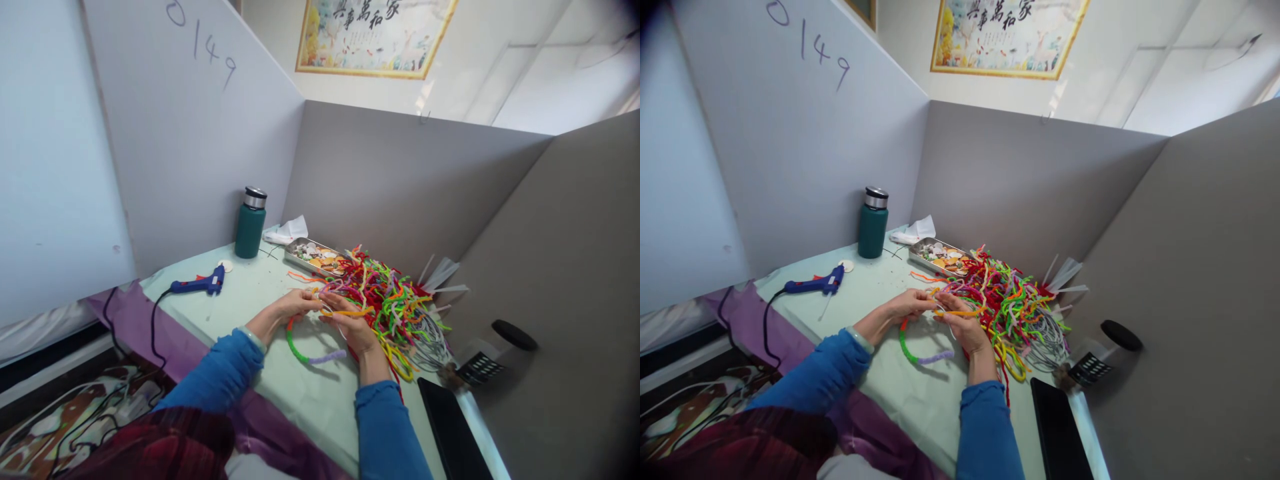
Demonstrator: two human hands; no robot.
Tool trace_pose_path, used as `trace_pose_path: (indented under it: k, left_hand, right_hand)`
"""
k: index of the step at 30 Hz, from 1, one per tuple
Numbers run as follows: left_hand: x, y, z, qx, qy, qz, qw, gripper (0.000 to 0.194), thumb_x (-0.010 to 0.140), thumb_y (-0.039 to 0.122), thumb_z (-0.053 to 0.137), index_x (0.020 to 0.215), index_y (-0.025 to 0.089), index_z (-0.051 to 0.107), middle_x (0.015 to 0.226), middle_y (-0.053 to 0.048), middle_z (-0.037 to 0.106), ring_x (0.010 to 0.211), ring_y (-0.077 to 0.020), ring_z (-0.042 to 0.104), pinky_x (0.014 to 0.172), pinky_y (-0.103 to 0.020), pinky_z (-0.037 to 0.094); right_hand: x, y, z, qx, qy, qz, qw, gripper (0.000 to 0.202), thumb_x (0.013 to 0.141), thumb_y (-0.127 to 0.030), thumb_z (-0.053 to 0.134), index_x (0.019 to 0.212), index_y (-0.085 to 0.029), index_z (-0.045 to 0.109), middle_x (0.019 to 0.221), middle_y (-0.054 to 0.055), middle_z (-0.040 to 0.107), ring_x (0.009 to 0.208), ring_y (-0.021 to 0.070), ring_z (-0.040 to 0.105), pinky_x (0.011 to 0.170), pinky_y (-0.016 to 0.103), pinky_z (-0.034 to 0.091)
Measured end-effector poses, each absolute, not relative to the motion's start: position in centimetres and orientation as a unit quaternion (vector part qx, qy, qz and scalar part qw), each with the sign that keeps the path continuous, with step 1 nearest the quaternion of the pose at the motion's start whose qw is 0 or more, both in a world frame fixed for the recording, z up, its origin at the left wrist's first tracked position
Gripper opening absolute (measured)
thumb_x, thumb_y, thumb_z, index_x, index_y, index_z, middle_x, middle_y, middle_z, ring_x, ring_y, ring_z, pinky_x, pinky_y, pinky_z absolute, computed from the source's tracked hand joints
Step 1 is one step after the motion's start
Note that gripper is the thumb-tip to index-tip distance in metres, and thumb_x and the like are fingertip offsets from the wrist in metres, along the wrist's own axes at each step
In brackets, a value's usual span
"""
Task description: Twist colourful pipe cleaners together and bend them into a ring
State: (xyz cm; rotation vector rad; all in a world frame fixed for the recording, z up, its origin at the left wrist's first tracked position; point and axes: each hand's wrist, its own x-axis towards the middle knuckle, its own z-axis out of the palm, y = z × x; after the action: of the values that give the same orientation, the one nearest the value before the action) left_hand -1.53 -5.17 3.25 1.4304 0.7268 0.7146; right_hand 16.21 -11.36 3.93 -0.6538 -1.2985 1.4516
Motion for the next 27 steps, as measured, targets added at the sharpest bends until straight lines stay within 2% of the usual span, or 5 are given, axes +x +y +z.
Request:
trace_pose_path:
  k: [6,10,16,22,27]
  left_hand:
    - [-1.3,-4.8,2.8,0.625,0.341,0.347,0.611,0.04,0.059,0.047,0.072,0.074,0.014,0.057,0.047,0.009,0.036,0.037,-0.0023,0.022,0.037,-0.02,0.012]
    - [-1.1,-4.8,2.7,0.626,0.352,0.372,0.588,0.041,0.058,0.049,0.072,0.072,0.014,0.056,0.047,0.008,0.038,0.037,-0.0026,0.025,0.037,-0.02,0.014]
    - [-0.8,-4.4,2.4,0.638,0.364,0.418,0.534,0.041,0.059,0.049,0.071,0.072,0.012,0.057,0.055,0.005,0.049,0.043,-0.0036,0.033,0.04,-0.019,0.02]
    - [-0.6,-3.8,1.9,0.67,0.335,0.456,0.481,0.034,0.065,0.043,0.067,0.071,0.011,0.061,0.059,0.001,0.054,0.053,-0.0078,0.044,0.05,-0.019,0.032]
    - [-0.7,-4.4,2.3,0.71,0.347,0.445,0.422,0.032,0.072,0.043,0.059,0.071,0.012,0.064,0.06,-0.001,0.058,0.055,-0.0093,0.048,0.052,-0.019,0.034]
  right_hand:
    - [16.9,-10.7,3.3,-0.263,-0.507,0.627,0.53,0.042,0.064,-0.019,0.071,0.106,-0.023,0.064,0.122,0.009,0.059,0.116,0.0273,0.051,0.093,0.045,0.044]
    - [17.2,-9.8,2.1,-0.295,-0.499,0.625,0.522,0.036,0.066,-0.026,0.074,0.101,-0.021,0.065,0.113,0.009,0.063,0.102,0.0254,0.06,0.083,0.04,0.05]
    - [16.4,-9.5,1.6,-0.348,-0.527,0.624,0.46,0.045,0.06,-0.023,0.079,0.102,-0.022,0.063,0.101,0.005,0.065,0.079,0.0173,0.065,0.066,0.029,0.053]
    - [15.8,-10.2,2.2,-0.324,-0.534,0.6,0.499,0.036,0.069,-0.03,0.073,0.102,-0.022,0.062,0.096,0.005,0.066,0.073,0.0144,0.063,0.062,0.027,0.052]
    - [15.8,-9.7,2.0,-0.342,-0.52,0.573,0.532,0.034,0.068,-0.035,0.073,0.098,-0.021,0.065,0.09,0.004,0.067,0.068,0.0125,0.061,0.058,0.024,0.05]
